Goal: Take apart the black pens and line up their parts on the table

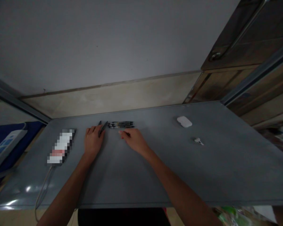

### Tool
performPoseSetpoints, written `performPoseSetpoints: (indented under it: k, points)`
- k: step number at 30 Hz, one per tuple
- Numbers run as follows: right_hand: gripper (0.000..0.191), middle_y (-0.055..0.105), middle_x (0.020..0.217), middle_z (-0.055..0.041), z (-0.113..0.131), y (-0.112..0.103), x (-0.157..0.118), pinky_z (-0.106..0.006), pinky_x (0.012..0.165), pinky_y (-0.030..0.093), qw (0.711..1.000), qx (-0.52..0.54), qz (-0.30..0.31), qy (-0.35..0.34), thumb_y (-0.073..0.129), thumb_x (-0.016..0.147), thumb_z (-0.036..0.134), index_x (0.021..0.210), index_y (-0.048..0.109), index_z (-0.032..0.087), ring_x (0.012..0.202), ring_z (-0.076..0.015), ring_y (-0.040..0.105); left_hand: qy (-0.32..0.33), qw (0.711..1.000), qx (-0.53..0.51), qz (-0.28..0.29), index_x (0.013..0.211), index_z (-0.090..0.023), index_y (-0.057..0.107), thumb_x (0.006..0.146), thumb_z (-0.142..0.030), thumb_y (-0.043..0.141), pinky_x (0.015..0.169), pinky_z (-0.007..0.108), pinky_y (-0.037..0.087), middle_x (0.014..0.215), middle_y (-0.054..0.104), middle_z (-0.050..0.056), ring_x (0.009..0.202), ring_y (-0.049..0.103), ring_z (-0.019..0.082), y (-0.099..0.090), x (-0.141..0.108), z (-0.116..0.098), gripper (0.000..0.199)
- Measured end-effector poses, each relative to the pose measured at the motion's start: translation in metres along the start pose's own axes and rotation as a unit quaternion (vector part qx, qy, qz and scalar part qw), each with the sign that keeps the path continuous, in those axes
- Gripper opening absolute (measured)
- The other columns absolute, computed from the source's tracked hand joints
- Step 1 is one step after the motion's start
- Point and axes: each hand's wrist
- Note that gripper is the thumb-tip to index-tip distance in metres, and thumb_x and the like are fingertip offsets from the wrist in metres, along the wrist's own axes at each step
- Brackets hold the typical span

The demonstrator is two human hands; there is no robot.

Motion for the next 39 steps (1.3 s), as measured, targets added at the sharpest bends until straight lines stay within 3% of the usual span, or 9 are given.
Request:
performPoseSetpoints:
  k: [5, 11, 13, 17, 20, 23, 30, 35, 39]
  points:
    - [0.034, 0.055, 0.054, 0.0023, -0.002, -0.014, 0.006, -0.025, 0.055, 0.033, 0.998, -0.034, -0.044, -0.016, 0.053, 0.092, 0.039, 0.066, 0.060, 0.020, 0.052, -0.0134, 0.050, -0.016, 1.000, 0.019, -0.005, 0.124, -0.019, 0.066, 0.095, -0.030, 0.053, 0.092, 0.045, 0.046, 0.109, 0.069, 0.013, 0.102, 0.056, 0.032, -0.002, 0.000, 0.001, 0.033]
    - [0.037, 0.060, 0.064, -0.0010, -0.011, -0.070, -0.017, -0.026, 0.061, 0.039, 0.980, -0.032, -0.194, 0.022, 0.046, 0.095, 0.046, 0.078, 0.064, 0.017, 0.059, -0.0149, 0.055, -0.035, 0.999, 0.035, 0.009, 0.123, -0.018, 0.067, 0.097, -0.024, 0.045, 0.089, 0.044, 0.047, 0.108, 0.067, 0.015, 0.099, 0.057, 0.031, -0.003, 0.001, 0.003, 0.035]
    - [0.039, 0.065, 0.068, -0.0037, -0.024, -0.086, -0.045, -0.029, 0.062, 0.042, 0.952, -0.046, -0.293, 0.072, 0.051, 0.091, 0.052, 0.086, 0.067, 0.017, 0.062, -0.0182, 0.059, -0.043, 0.998, 0.031, 0.016, 0.122, -0.019, 0.068, 0.097, -0.022, 0.044, 0.086, 0.043, 0.047, 0.108, 0.067, 0.014, 0.099, 0.057, 0.031, -0.004, 0.001, 0.002, 0.035]
    - [0.040, 0.072, 0.087, -0.0108, -0.067, -0.109, -0.110, -0.041, 0.079, 0.047, 0.859, -0.254, -0.435, 0.094, 0.053, 0.087, 0.055, 0.088, 0.070, 0.019, 0.077, -0.0272, 0.064, -0.039, 0.999, 0.019, -0.012, 0.120, -0.020, 0.069, 0.097, -0.029, 0.046, 0.089, 0.045, 0.046, 0.106, 0.066, 0.014, 0.102, 0.054, 0.032, -0.006, 0.000, 0.000, 0.033]
    - [0.040, 0.073, 0.102, -0.0123, -0.098, -0.121, -0.140, -0.047, 0.095, 0.043, 0.809, -0.394, -0.431, 0.072, 0.046, 0.090, 0.052, 0.104, 0.069, 0.022, 0.101, -0.0328, 0.064, -0.020, 0.999, 0.003, -0.030, 0.118, -0.021, 0.070, 0.097, -0.033, 0.047, 0.092, 0.047, 0.044, 0.107, 0.065, 0.015, 0.104, 0.053, 0.033, -0.005, 0.000, -0.001, 0.033]
    - [0.040, 0.070, 0.110, -0.0153, -0.116, -0.131, -0.150, -0.044, 0.095, 0.043, 0.804, -0.468, -0.362, 0.068, 0.042, 0.094, 0.045, 0.111, 0.069, 0.021, 0.107, -0.0318, 0.063, -0.015, 0.999, -0.012, -0.030, 0.119, -0.021, 0.070, 0.096, -0.034, 0.048, 0.091, 0.048, 0.044, 0.107, 0.065, 0.016, 0.104, 0.053, 0.034, -0.003, -0.001, -0.001, 0.034]
    - [0.036, 0.074, 0.098, -0.0126, -0.132, -0.157, -0.150, -0.041, 0.081, 0.049, 0.795, -0.481, -0.351, 0.111, 0.042, 0.094, 0.039, 0.101, 0.072, 0.021, 0.090, -0.0303, 0.067, -0.013, 0.998, -0.013, -0.061, 0.113, -0.021, 0.072, 0.097, -0.034, 0.047, 0.090, 0.046, 0.043, 0.101, 0.067, 0.014, 0.100, 0.054, 0.032, -0.005, 0.001, 0.000, 0.032]
    - [0.035, 0.074, 0.092, -0.0137, -0.143, -0.171, -0.148, -0.040, 0.085, 0.049, 0.816, -0.476, -0.314, 0.091, 0.042, 0.092, 0.040, 0.087, 0.070, 0.020, 0.088, -0.0293, 0.066, -0.006, 0.998, -0.027, -0.061, 0.104, -0.021, 0.074, 0.098, -0.033, 0.046, 0.091, 0.045, 0.042, 0.099, 0.069, 0.013, 0.101, 0.054, 0.031, -0.006, 0.001, 0.000, 0.031]
    - [0.038, 0.070, 0.082, -0.0143, -0.146, -0.180, -0.148, -0.041, 0.086, 0.047, 0.785, -0.492, -0.369, 0.078, 0.040, 0.092, 0.047, 0.090, 0.067, 0.020, 0.087, -0.0315, 0.065, -0.004, 0.998, -0.018, -0.056, 0.100, -0.019, 0.076, 0.098, -0.032, 0.047, 0.091, 0.045, 0.043, 0.097, 0.070, 0.013, 0.098, 0.054, 0.031, -0.004, 0.002, 0.001, 0.031]
Point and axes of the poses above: each hand's wrist, its own x-axis towards the middle knuckle, its own y-axis out of the palm, z = x × y
